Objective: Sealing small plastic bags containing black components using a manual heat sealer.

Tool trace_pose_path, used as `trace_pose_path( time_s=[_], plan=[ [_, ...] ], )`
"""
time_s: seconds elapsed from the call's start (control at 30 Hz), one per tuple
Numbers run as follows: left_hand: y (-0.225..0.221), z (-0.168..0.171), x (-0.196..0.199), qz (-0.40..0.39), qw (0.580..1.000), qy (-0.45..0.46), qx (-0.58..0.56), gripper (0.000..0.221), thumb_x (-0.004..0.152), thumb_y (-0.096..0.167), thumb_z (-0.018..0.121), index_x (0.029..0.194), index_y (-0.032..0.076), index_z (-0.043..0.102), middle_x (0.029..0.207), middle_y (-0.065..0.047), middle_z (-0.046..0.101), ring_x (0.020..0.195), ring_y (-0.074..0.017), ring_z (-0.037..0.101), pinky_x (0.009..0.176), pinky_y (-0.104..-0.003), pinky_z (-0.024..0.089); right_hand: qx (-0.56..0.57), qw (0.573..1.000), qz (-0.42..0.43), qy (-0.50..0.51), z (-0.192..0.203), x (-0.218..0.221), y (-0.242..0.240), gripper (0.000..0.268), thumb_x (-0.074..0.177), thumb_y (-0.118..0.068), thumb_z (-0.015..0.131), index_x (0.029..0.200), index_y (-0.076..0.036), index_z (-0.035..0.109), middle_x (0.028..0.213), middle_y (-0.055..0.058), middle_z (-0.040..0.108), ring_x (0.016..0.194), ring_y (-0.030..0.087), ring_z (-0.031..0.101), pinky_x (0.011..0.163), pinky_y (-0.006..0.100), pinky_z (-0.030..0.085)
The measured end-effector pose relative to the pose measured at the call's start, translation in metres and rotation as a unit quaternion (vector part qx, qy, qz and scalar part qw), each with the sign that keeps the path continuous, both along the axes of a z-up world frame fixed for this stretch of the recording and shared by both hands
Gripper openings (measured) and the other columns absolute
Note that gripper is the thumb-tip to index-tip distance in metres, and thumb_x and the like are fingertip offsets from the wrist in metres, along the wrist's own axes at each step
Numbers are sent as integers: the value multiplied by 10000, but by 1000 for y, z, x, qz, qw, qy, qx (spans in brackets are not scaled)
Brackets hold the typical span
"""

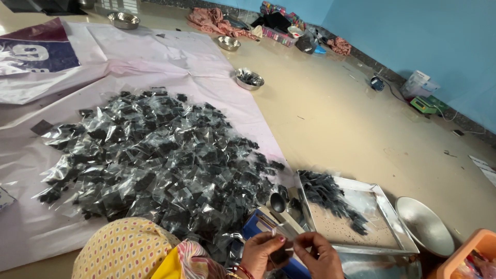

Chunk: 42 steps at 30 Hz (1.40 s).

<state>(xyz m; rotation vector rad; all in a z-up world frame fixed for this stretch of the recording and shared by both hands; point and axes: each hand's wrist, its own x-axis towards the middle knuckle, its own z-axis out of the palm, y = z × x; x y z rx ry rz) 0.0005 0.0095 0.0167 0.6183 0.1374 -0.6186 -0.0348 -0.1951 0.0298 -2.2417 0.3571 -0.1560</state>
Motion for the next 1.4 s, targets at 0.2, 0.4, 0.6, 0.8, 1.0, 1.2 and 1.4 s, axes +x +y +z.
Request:
trace_pose_path(
  time_s=[0.2, 0.4, 0.6, 0.8, 1.0, 1.2, 1.4],
  plan=[
    [-14, -39, 8, 42, 997, 58, -34, 218, 824, 154, 824, 975, 6, 773, 803, -94, 768, 656, -212, 734, 581, -393, 616, 253, 963, -80, -56, -44, 4, 23, 197, 823, -46, 802, 1003, 5, 737, 833, 94, 778, 771, 152, 698, 713, 290, 535],
    [14, -22, 10, 13, 991, 40, 123, 240, 829, 215, 850, 949, 13, 798, 753, -84, 740, 564, -176, 682, 488, -333, 564, 257, 957, -61, -118, -103, 13, -1, 138, 848, -20, 797, 950, 61, 752, 828, 101, 747, 764, 140, 660, 724, 293, 536],
    [14, -27, 11, 52, 943, -53, 326, 211, 823, 197, 842, 896, 0, 823, 717, -56, 763, 514, -142, 644, 436, -289, 503, 233, 970, -62, -33, -141, 15, -20, 131, 839, -41, 792, 950, 27, 774, 849, 136, 804, 801, 187, 765, 777, 337, 606],
    [-1, -68, 35, 102, 849, -194, 481, 195, 769, 234, 811, 883, 79, 839, 760, -99, 793, 672, -193, 771, 632, -303, 578, -263, 942, -116, -174, 31, 15, 55, 161, 928, -235, 664, 990, -91, 699, 947, 156, 733, 843, 373, 710, 735, 466, 560],
    [-10, -47, 47, 26, 834, -142, 532, 261, 776, 320, 811, 920, 102, 822, 811, -143, 773, 754, -268, 762, 692, -356, 565, -163, 949, 99, -251, 98, 82, 77, 193, 997, -169, 537, 1041, -51, 683, 979, 152, 697, 862, 328, 692, 741, 423, 547],
    [-19, -58, 55, 52, 819, -204, 533, 257, 796, 319, 797, 908, 89, 817, 807, -147, 758, 756, -281, 757, 695, -371, 581, -197, 924, 236, -227, 92, 125, 91, 357, 1054, -243, 509, 817, -37, 678, 846, 134, 673, 776, 314, 654, 728, 410, 508],
    [-10, -22, 52, 3, 828, -119, 547, 276, 808, 346, 831, 929, 100, 806, 825, -153, 747, 770, -298, 737, 702, -395, 562, -108, 954, 217, -174, 51, 148, 94, 430, 1046, -306, 528, 756, -4, 622, 700, 125, 624, 649, 324, 606, 643, 409, 484]
  ],
)
